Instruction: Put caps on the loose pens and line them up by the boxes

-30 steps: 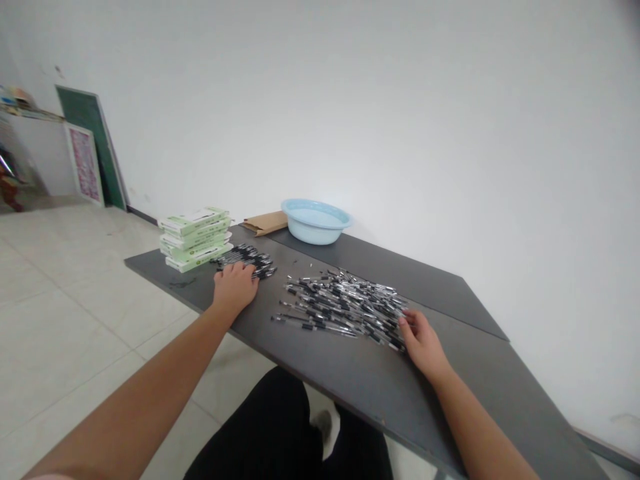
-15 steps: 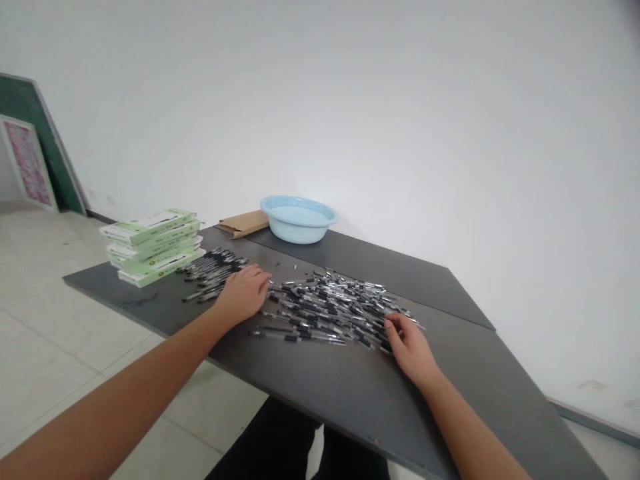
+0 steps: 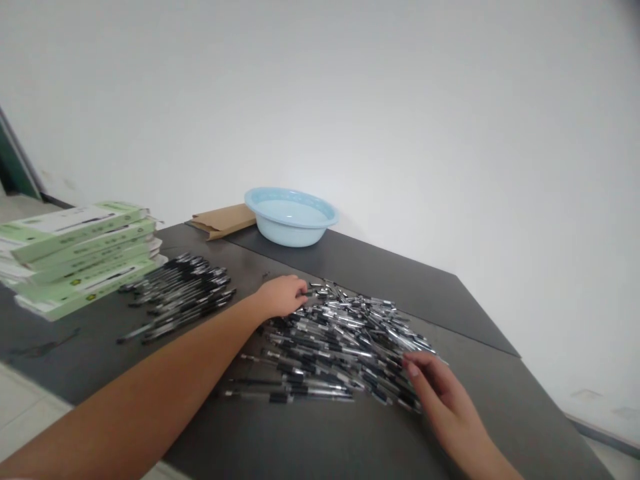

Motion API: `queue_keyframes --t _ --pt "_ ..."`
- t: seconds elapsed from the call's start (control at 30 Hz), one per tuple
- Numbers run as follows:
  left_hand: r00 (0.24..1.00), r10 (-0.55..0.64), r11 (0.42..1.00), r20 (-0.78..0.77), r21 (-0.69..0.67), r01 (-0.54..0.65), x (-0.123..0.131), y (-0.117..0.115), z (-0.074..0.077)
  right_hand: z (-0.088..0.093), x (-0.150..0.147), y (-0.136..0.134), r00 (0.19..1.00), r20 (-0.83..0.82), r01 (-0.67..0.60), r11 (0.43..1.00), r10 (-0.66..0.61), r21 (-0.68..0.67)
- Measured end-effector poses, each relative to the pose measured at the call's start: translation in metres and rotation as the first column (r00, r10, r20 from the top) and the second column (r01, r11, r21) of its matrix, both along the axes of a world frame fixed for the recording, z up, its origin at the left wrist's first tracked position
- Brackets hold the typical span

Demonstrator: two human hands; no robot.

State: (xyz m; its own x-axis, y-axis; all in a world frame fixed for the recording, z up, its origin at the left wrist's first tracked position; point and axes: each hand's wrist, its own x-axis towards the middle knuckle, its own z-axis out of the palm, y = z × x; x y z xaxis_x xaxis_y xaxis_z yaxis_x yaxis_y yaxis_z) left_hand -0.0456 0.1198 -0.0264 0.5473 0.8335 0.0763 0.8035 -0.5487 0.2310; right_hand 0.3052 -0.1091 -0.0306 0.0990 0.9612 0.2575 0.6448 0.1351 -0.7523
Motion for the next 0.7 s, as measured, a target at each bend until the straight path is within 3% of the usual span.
queue_keyframes --t 0.1,0.17,0.27,0.47,0.57,0.7 --pt "0.999 -0.024 1.0 0.024 0.001 0.024 -0.002 -0.001 -0.003 0.025 -0.018 0.017 0.997 -0.038 -0.069 0.995 0.067 -0.071" --pt "0.999 -0.034 0.999 0.039 -0.004 0.034 -0.005 -0.001 -0.003 0.041 -0.039 0.044 0.99 0.004 -0.138 0.989 0.139 -0.054" --pt "0.997 -0.048 0.999 0.056 -0.012 0.049 -0.008 -0.002 0.0 0.052 -0.076 0.103 0.916 0.291 -0.271 0.961 0.276 -0.057" --pt "0.995 -0.067 0.998 0.071 0.007 0.067 -0.01 -0.006 0.001 0.033 -0.119 0.218 0.807 0.483 -0.315 0.939 0.34 -0.136" --pt "0.996 -0.055 0.998 0.073 0.02 0.054 -0.009 -0.007 -0.001 0.023 -0.12 0.247 0.746 0.575 -0.271 0.942 0.336 -0.199" --pt "0.997 -0.023 0.999 0.08 0.03 0.02 -0.008 -0.008 -0.005 0.019 -0.116 0.264 0.667 0.643 -0.275 0.927 0.375 -0.256"
